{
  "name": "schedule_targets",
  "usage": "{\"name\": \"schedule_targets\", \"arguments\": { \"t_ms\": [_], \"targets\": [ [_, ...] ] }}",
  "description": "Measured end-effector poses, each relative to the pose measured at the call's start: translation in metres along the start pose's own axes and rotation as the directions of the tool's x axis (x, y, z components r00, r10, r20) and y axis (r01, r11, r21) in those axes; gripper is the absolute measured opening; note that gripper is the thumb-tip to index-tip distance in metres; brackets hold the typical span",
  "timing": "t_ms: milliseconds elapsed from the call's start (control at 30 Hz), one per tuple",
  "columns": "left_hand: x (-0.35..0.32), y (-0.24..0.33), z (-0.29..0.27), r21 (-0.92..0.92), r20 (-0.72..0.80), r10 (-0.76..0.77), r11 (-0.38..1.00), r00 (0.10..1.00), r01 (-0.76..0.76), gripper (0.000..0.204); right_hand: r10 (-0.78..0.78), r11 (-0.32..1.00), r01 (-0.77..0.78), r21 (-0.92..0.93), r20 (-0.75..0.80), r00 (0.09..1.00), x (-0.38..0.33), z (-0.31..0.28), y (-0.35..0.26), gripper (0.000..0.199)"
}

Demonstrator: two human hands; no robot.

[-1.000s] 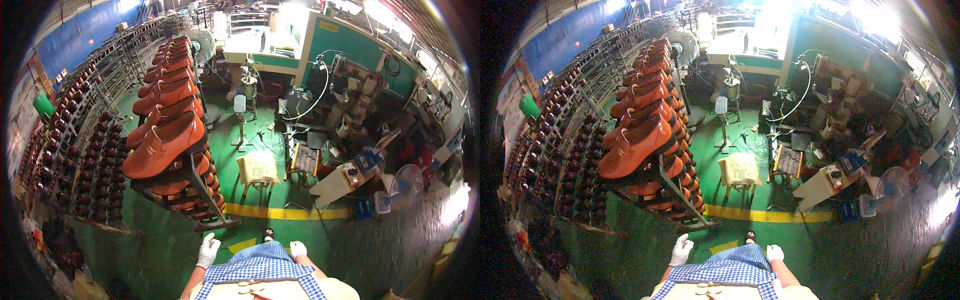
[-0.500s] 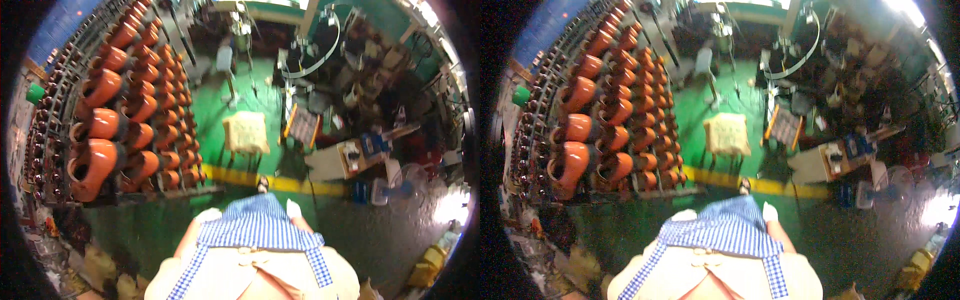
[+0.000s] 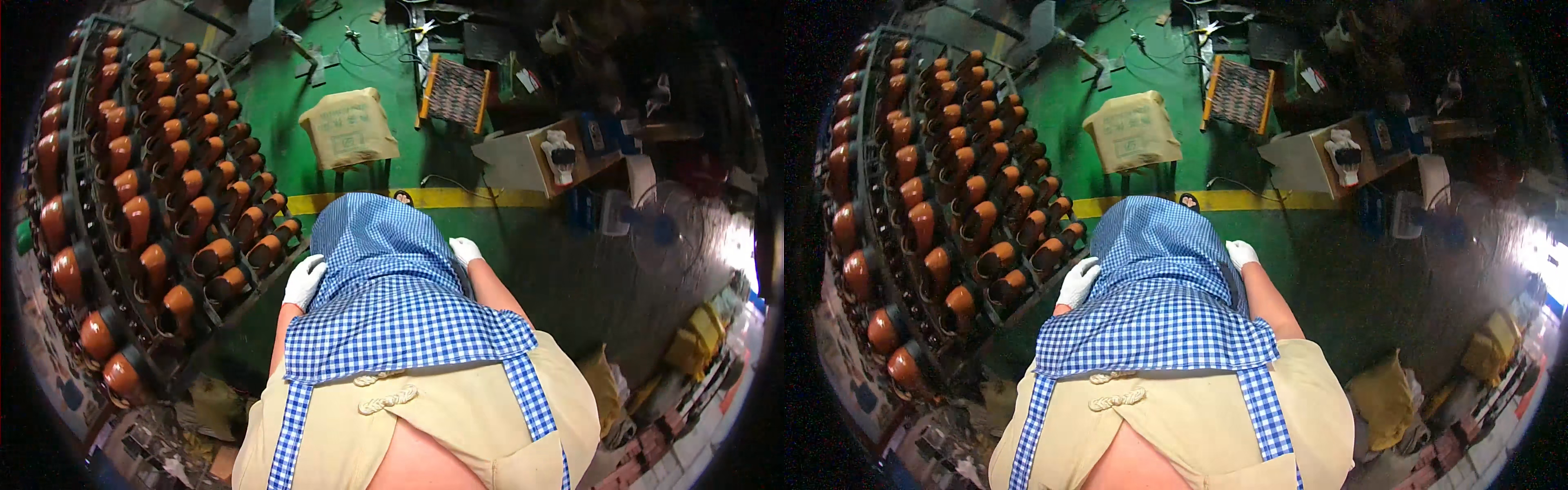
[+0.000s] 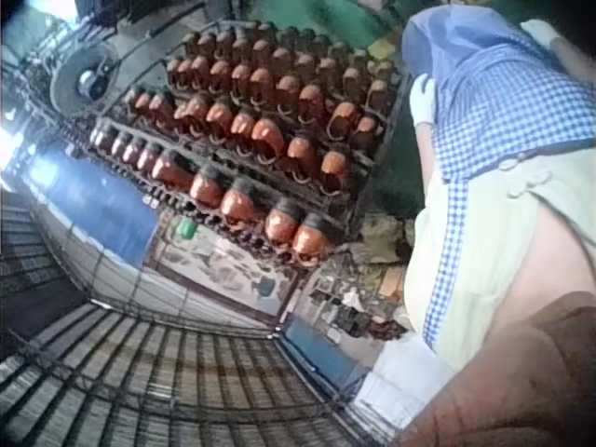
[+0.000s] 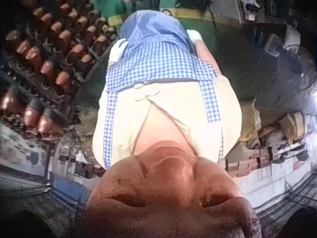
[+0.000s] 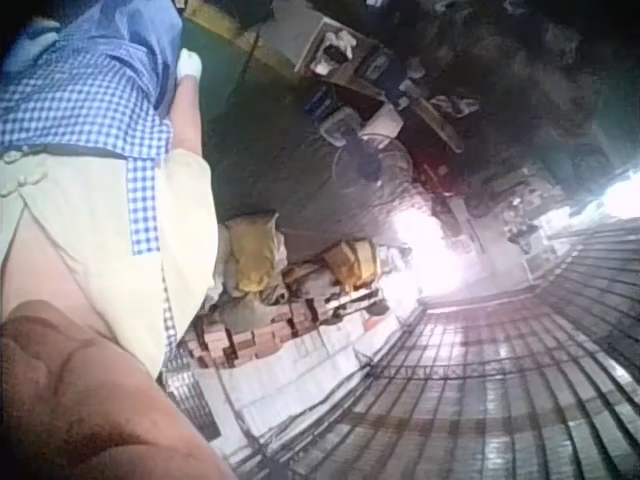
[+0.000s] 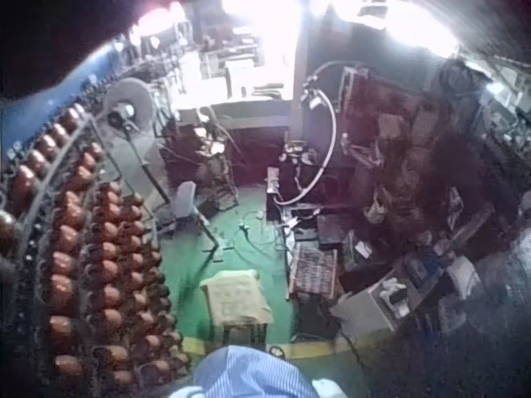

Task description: The person moves a rack of brown leather shoes to a work area and sits down. They then use a spray gun to apply a finish to the shoes one by one, holding each shoe in their left hand and spraying with their right hand.

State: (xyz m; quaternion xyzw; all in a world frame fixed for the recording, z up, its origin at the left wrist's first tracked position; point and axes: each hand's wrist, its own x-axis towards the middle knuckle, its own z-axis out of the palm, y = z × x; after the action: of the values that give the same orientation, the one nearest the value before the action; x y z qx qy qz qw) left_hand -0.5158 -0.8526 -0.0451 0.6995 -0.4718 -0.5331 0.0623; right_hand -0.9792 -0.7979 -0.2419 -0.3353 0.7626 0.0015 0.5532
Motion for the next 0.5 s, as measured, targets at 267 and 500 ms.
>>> {"name": "schedule_targets", "arguments": {
  "t_ms": [267, 500],
  "targets": [
    [0.072, 0.029, -0.027, 0.173, 0.249, -0.059, 0.985, 0.967, 0.016, 0.046, 0.136, 0.977, -0.139, 0.161, 0.030, 0.990, 0.006, 0.007, -0.003, 0.052],
    [0.131, 0.032, -0.062, 0.087, 0.396, -0.091, 0.994, 0.914, 0.061, 0.028, 0.161, 0.983, -0.158, 0.098, -0.020, 0.987, 0.010, 0.016, -0.071, 0.045]
  ]
}}
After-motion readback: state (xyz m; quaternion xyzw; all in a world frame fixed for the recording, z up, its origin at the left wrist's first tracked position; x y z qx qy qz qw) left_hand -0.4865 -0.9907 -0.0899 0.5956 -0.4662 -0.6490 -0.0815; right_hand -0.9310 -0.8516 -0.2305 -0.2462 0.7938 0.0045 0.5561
